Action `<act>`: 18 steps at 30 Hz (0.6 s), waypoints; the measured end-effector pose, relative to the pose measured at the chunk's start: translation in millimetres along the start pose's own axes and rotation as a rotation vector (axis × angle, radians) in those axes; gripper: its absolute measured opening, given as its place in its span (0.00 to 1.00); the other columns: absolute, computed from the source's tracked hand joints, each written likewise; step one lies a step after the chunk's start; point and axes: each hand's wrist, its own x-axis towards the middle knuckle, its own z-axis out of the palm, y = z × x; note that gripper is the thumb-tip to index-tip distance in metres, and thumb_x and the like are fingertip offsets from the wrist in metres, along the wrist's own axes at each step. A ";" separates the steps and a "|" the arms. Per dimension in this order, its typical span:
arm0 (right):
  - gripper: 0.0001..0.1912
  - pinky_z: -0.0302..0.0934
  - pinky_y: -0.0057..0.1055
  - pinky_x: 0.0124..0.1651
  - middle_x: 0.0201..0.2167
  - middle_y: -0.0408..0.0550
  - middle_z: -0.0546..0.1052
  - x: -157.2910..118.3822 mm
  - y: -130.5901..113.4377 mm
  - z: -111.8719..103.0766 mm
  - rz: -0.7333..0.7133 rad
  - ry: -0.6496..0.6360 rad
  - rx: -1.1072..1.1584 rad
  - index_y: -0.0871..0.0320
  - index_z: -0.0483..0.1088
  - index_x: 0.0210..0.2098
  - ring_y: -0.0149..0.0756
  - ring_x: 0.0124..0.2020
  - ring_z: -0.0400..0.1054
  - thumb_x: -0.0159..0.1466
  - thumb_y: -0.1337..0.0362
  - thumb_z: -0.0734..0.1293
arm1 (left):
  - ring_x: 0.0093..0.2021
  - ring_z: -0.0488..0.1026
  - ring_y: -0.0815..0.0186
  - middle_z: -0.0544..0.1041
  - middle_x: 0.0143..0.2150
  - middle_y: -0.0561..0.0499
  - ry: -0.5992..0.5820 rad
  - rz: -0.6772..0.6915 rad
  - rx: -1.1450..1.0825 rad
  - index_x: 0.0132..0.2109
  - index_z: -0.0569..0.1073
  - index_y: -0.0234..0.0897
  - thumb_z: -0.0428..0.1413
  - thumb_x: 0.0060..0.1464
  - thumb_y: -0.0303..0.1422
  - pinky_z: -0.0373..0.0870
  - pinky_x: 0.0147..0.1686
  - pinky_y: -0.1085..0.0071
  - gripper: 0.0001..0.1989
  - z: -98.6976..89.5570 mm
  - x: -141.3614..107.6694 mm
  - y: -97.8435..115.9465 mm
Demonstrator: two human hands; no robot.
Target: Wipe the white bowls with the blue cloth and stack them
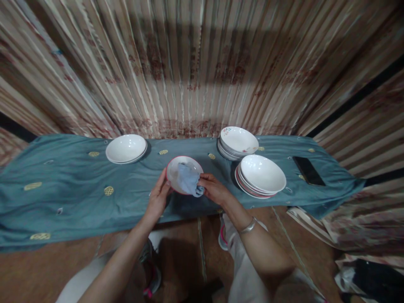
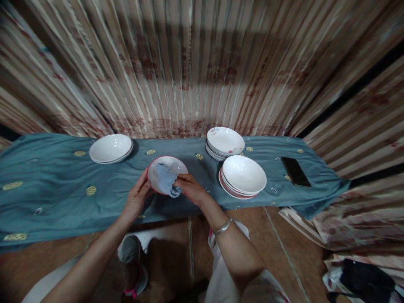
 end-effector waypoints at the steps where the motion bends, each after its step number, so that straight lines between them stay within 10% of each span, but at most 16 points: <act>1: 0.11 0.55 0.22 0.25 0.16 0.36 0.68 0.3 -0.9 -1.4 0.005 0.021 0.028 0.58 0.68 0.18 0.23 0.19 0.59 0.43 0.61 0.74 | 0.67 0.60 0.51 0.58 0.71 0.48 0.009 0.006 0.014 0.67 0.62 0.46 0.58 0.52 0.50 0.72 0.55 0.61 0.38 -1.7 0.4 -1.0; 18: 0.14 0.53 0.23 0.23 0.15 0.34 0.63 7.1 -5.4 -24.9 -0.043 0.192 0.124 0.57 0.63 0.16 0.23 0.17 0.54 0.43 0.62 0.74 | 0.64 0.64 0.50 0.62 0.68 0.39 0.167 -0.065 0.036 0.69 0.55 0.38 0.57 0.52 0.48 0.71 0.55 0.56 0.42 -16.1 7.3 -31.4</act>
